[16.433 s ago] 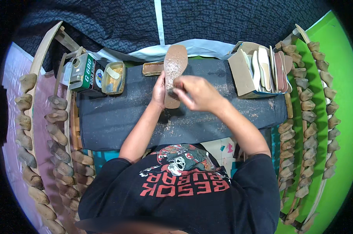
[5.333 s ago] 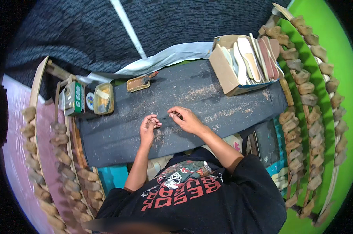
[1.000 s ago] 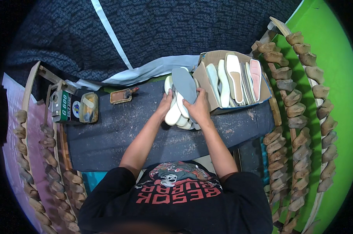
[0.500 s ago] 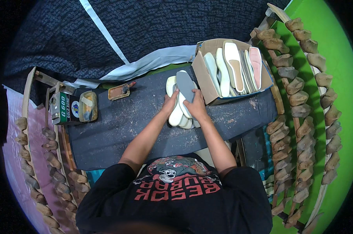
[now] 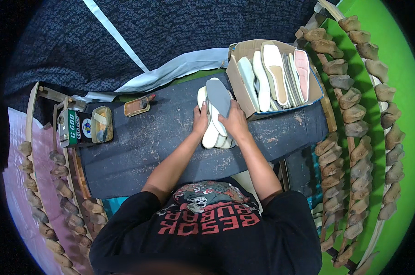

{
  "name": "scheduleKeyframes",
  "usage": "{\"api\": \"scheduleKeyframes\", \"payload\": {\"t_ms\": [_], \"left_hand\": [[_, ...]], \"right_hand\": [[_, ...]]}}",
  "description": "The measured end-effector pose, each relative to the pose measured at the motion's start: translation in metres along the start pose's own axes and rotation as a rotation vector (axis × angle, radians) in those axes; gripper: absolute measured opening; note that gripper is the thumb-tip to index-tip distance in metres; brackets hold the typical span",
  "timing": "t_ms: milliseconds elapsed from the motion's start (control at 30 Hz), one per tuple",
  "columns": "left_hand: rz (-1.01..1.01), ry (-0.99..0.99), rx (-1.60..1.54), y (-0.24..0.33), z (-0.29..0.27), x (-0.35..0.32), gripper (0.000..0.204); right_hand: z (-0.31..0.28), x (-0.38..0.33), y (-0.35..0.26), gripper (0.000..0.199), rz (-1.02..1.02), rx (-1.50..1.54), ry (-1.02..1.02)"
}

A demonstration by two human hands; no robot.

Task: The person applies glue onto shoe insoles using a brush, places the insoles into a basket on the floor, takes more insoles from a cardboard box, and brushes glue onto another insole.

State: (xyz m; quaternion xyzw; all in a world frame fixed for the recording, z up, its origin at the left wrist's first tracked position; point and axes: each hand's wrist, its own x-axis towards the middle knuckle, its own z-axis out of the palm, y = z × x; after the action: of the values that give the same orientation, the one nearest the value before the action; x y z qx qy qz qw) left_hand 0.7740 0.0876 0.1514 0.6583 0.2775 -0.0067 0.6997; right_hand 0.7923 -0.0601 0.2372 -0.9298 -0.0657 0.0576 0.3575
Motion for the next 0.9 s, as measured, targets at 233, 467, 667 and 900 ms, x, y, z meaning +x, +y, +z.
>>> {"api": "scheduleKeyframes", "payload": {"t_ms": [233, 467, 667, 900], "left_hand": [[0.106, 0.033, -0.155, -0.012, 0.023, 0.002, 0.075], [0.325, 0.133, 0.099, -0.037, 0.028, 0.019, 0.072], [0.35, 0.27, 0.405, -0.022, 0.013, 0.003, 0.072], [0.419, 0.154, 0.484, -0.012, 0.004, -0.023, 0.055]], "right_hand": [[-0.027, 0.007, -0.016, 0.069, 0.128, -0.338, -0.254], [-0.032, 0.002, -0.017, 0.067, 0.046, -0.354, -0.236], [-0.019, -0.023, -0.018, 0.069, -0.11, -0.38, -0.043], [-0.024, -0.022, -0.016, 0.07, -0.044, -0.446, -0.138]]}}
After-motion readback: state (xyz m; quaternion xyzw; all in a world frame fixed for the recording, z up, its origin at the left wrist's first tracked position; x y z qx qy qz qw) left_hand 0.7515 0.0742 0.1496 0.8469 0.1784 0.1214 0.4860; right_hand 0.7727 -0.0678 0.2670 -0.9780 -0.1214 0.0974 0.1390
